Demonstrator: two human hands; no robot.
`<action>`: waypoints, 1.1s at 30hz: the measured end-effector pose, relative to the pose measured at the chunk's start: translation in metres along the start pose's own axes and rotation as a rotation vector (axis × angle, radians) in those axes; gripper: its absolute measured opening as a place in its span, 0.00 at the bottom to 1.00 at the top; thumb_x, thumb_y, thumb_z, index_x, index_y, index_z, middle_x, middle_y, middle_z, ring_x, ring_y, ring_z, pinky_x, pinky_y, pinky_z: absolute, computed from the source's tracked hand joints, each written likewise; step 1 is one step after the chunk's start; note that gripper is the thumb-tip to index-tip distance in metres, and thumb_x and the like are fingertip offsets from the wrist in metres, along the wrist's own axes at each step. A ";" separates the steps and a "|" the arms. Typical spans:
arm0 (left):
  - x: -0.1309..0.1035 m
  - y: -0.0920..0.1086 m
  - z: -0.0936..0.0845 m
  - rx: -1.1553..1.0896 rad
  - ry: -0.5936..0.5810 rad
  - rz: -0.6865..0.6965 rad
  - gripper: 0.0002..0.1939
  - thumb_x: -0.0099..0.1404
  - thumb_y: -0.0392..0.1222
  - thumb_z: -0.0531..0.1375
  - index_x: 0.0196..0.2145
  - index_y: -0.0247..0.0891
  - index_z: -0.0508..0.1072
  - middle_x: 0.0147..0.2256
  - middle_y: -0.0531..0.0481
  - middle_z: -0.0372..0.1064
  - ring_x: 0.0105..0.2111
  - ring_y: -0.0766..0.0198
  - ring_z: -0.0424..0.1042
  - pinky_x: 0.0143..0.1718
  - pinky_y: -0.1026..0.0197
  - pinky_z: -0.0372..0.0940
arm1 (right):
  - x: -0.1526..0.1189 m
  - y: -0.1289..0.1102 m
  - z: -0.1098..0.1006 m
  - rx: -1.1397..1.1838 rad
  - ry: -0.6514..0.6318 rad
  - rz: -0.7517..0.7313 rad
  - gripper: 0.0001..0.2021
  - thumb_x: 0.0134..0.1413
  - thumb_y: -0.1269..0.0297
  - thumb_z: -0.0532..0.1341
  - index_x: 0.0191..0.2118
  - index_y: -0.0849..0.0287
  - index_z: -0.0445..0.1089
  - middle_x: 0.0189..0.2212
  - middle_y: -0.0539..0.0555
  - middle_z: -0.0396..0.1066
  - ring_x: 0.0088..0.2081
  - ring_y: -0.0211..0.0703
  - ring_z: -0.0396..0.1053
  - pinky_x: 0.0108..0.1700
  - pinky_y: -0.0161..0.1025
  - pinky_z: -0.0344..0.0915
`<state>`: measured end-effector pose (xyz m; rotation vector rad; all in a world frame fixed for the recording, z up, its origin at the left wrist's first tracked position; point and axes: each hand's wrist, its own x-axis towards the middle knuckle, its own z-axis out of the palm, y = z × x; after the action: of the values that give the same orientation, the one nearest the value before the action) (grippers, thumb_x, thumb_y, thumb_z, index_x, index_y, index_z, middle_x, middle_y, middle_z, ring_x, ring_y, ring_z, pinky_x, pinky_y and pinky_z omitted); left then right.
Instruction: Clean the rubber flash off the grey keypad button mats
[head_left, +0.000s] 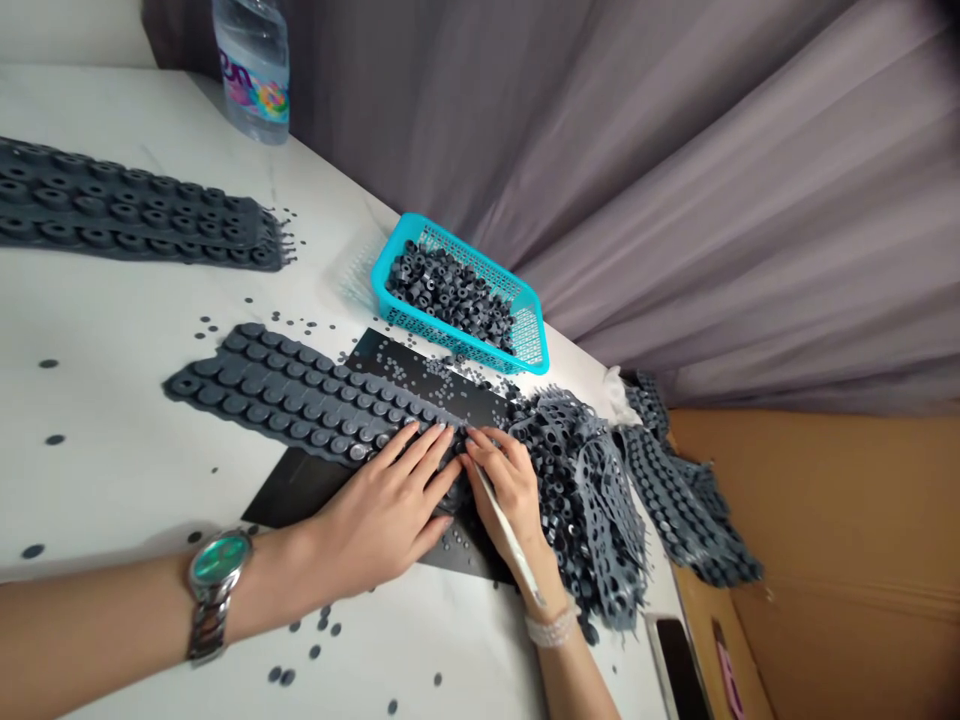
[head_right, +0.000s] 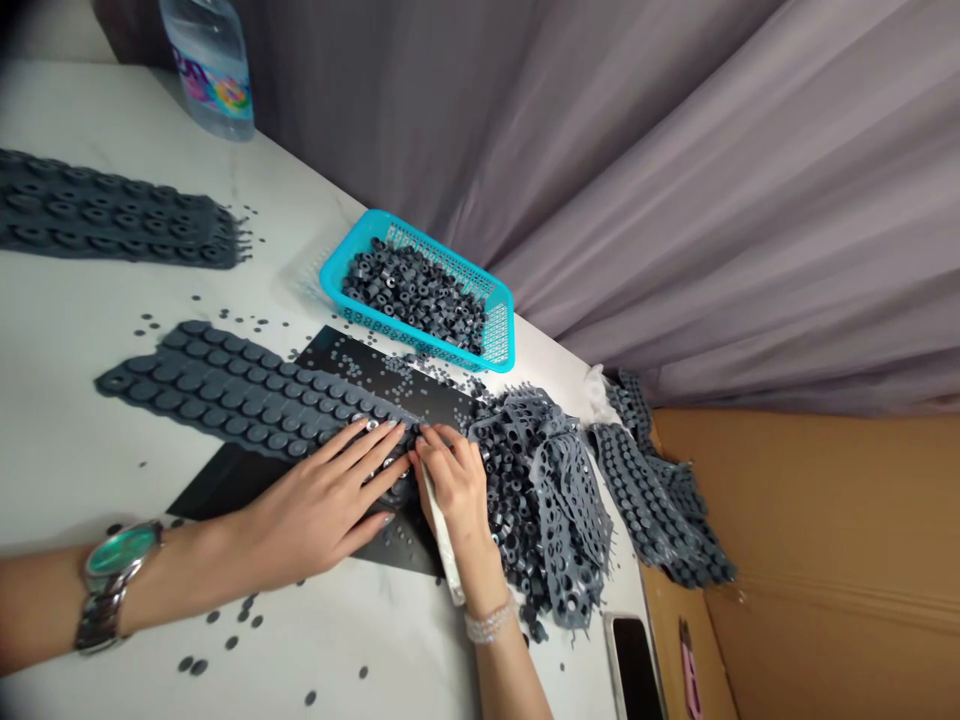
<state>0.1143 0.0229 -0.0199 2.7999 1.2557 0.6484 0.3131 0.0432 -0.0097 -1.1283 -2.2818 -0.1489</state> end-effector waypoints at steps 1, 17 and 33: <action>0.000 0.000 0.000 0.002 -0.002 0.001 0.27 0.70 0.54 0.50 0.58 0.33 0.70 0.64 0.33 0.57 0.64 0.46 0.58 0.65 0.45 0.50 | -0.001 0.000 -0.001 0.008 -0.002 -0.001 0.10 0.61 0.74 0.60 0.46 0.56 0.71 0.46 0.58 0.77 0.49 0.48 0.72 0.47 0.48 0.72; 0.000 -0.001 -0.001 -0.028 -0.021 0.010 0.28 0.71 0.54 0.50 0.59 0.32 0.69 0.64 0.33 0.57 0.64 0.47 0.57 0.66 0.45 0.45 | 0.005 0.004 0.000 -0.150 -0.063 -0.101 0.09 0.62 0.75 0.58 0.47 0.60 0.68 0.44 0.59 0.77 0.50 0.50 0.72 0.45 0.46 0.71; 0.001 -0.002 -0.003 -0.067 -0.015 -0.001 0.26 0.71 0.52 0.51 0.59 0.33 0.69 0.65 0.33 0.55 0.65 0.46 0.55 0.66 0.46 0.48 | -0.001 -0.006 -0.006 -0.043 0.033 0.094 0.08 0.62 0.72 0.60 0.45 0.55 0.71 0.46 0.55 0.77 0.49 0.45 0.72 0.49 0.46 0.66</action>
<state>0.1121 0.0241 -0.0173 2.7449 1.2101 0.6552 0.3118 0.0364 -0.0046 -1.2441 -2.2017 -0.1794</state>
